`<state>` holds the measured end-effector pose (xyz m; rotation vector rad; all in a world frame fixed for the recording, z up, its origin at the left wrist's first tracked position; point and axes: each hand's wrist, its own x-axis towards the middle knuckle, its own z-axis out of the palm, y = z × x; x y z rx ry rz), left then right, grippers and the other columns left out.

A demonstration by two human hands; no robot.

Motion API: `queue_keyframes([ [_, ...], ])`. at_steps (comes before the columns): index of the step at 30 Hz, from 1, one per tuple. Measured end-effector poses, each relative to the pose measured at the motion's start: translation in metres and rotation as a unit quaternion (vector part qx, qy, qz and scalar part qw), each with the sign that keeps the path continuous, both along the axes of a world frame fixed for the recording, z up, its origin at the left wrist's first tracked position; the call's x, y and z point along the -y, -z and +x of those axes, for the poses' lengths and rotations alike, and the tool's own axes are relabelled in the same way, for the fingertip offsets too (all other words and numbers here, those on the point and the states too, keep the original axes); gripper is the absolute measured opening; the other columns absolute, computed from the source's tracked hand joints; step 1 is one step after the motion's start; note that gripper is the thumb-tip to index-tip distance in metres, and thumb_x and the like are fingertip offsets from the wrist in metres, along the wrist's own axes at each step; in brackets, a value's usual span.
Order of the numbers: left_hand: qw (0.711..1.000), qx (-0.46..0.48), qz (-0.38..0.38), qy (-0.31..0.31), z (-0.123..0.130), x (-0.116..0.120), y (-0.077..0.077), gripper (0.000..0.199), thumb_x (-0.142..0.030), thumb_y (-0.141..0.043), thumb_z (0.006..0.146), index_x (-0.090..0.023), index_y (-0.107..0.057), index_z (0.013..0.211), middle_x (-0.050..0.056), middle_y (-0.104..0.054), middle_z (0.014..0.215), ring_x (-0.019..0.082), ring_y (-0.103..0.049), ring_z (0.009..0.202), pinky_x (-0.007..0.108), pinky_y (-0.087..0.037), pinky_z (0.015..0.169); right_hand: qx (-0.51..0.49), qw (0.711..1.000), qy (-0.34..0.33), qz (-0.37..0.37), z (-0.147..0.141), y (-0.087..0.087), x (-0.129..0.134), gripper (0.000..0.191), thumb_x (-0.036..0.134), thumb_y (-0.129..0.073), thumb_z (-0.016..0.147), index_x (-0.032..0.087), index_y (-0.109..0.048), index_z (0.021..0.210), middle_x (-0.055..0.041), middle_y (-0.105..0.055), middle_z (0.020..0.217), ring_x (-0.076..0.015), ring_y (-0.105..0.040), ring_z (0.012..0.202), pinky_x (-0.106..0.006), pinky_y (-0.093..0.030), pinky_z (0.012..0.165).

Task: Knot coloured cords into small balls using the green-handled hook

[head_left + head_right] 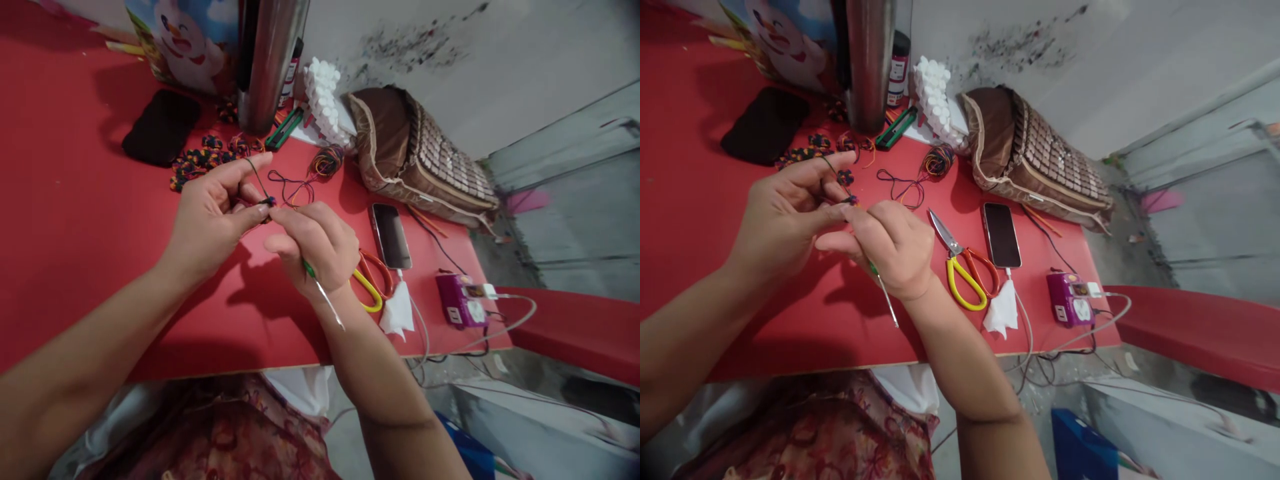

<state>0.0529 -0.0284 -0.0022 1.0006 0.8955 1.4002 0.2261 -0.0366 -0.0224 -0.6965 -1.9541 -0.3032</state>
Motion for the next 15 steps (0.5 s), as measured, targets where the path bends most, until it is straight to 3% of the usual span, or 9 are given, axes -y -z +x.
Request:
queue_keyframes([
  [4, 0.998, -0.055, 0.031, -0.025, -0.002, 0.000, 0.001, 0.048, -0.005, -0.090, 0.071, -0.031, -0.092, 0.112, -0.004, -0.066, 0.075, 0.014, -0.048, 0.071, 0.032, -0.040, 0.067, -0.030, 0.999, 0.012, -0.020, -0.005, -0.003, 0.005, 0.036, 0.050, -0.053, 0.116, 0.025, -0.077, 0.111, -0.0014, -0.076, 0.081, -0.0153, -0.071, 0.071, -0.029, -0.058, 0.067],
  [11, 0.984, -0.148, 0.102, -0.006, -0.006, 0.003, 0.001, 0.044, -0.009, -0.084, 0.081, -0.031, -0.092, 0.118, -0.001, -0.070, 0.077, 0.019, -0.050, 0.074, 0.037, -0.038, 0.071, -0.156, 0.983, -0.012, -0.094, -0.009, -0.013, 0.011, 0.036, 0.040, -0.058, 0.116, 0.026, -0.081, 0.093, 0.0016, -0.080, 0.078, -0.0136, -0.068, 0.066, -0.032, -0.051, 0.062],
  [13, 0.979, -0.165, 0.118, 0.010, -0.006, 0.003, -0.002, 0.046, -0.009, -0.082, 0.081, -0.034, -0.092, 0.118, 0.000, -0.069, 0.076, 0.021, -0.053, 0.075, 0.037, -0.041, 0.073, -0.162, 0.973, 0.018, -0.161, -0.008, -0.018, 0.014, 0.045, 0.044, -0.055, 0.117, 0.026, -0.083, 0.088, 0.0015, -0.075, 0.071, -0.0133, -0.064, 0.061, -0.033, -0.048, 0.059],
  [15, 0.977, -0.168, 0.124, 0.038, -0.008, 0.003, -0.004, 0.046, -0.010, -0.081, 0.081, -0.035, -0.093, 0.118, -0.001, -0.069, 0.075, 0.021, -0.055, 0.074, 0.037, -0.045, 0.074, -0.218, 0.952, 0.030, -0.212, -0.008, -0.023, 0.014, 0.054, 0.051, -0.055, 0.116, 0.026, -0.084, 0.078, 0.0010, -0.075, 0.070, -0.0114, -0.063, 0.058, -0.033, -0.056, 0.065],
])
